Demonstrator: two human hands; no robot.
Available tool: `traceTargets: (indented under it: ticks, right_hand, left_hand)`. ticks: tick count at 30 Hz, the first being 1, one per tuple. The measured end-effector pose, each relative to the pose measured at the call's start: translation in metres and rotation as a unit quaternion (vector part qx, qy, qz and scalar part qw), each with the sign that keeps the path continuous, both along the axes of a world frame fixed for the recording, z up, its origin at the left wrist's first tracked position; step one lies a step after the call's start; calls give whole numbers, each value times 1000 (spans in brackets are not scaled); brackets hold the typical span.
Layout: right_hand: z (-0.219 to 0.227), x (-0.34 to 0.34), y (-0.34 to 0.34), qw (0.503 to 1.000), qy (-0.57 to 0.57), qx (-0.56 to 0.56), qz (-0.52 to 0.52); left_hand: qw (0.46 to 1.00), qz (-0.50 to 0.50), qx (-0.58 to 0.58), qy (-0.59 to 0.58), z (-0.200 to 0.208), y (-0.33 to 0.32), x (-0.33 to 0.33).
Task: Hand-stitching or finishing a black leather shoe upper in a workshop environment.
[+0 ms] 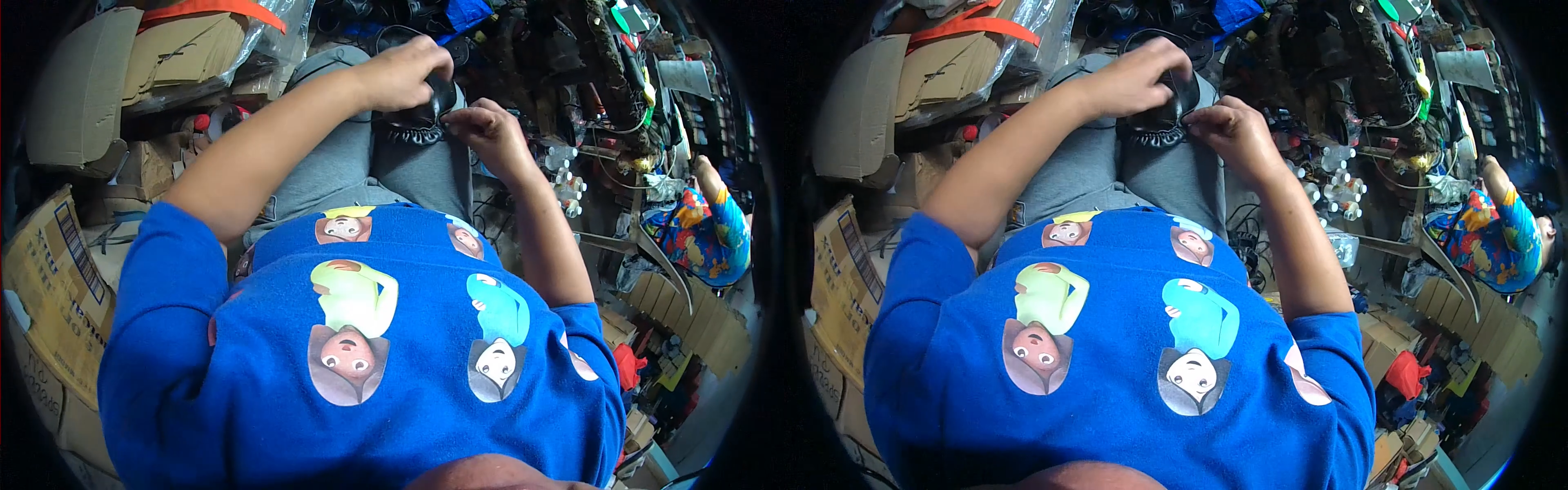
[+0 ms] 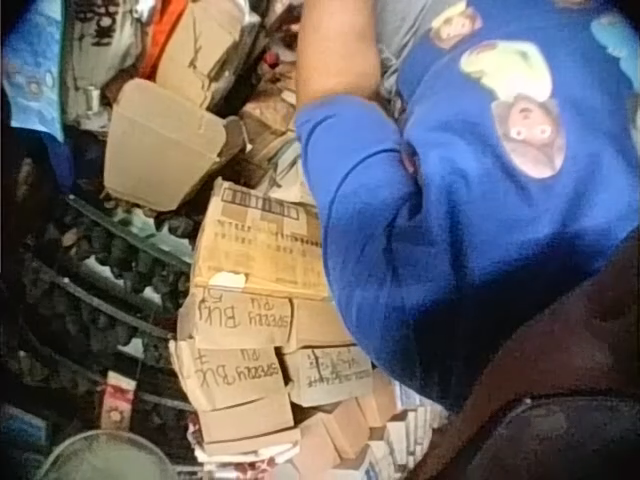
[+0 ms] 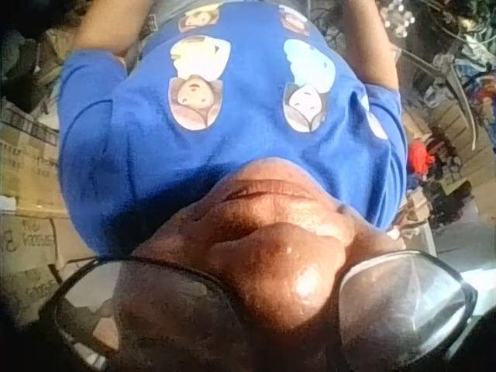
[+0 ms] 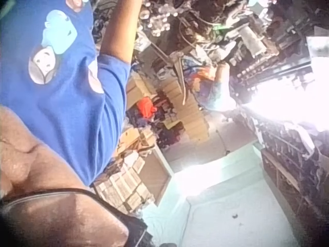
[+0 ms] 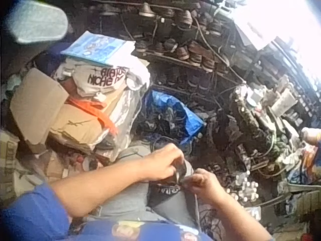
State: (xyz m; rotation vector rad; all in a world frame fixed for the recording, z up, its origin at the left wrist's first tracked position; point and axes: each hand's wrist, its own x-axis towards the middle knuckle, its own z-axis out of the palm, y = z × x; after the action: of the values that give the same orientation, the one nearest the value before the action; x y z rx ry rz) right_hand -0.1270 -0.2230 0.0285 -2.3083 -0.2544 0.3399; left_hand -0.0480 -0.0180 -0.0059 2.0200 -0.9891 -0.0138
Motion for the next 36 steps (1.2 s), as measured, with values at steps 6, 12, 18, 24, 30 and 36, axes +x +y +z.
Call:
traceTargets:
  ticks: [6, 12, 18, 24, 30, 36]
  right_hand:
    - [11, -28, 11, 988, -113, -106, 28]
    - [-4, -36, 6, 988, -119, -101, 17]
    - [-11, -10, -20, 997, 56, 59, 13]
    - [-7, 3, -22, 995, 68, 47, 61]
    - [1, -26, -9, 975, -137, -149, 89]
    - [2, -35, -2, 978, -139, -136, 72]
  left_hand:
    - [996, 74, 32, 37, 22, 44, -36]
    - [986, 87, 117, -78, 13, 41, -65]
    - [986, 98, 102, -85, 9, 36, -55]
    - [990, 69, 102, -73, 12, 39, -54]
    - [962, 147, 187, -130, 25, 59, -57]
    - [969, 93, 215, -82, 28, 49, -70]
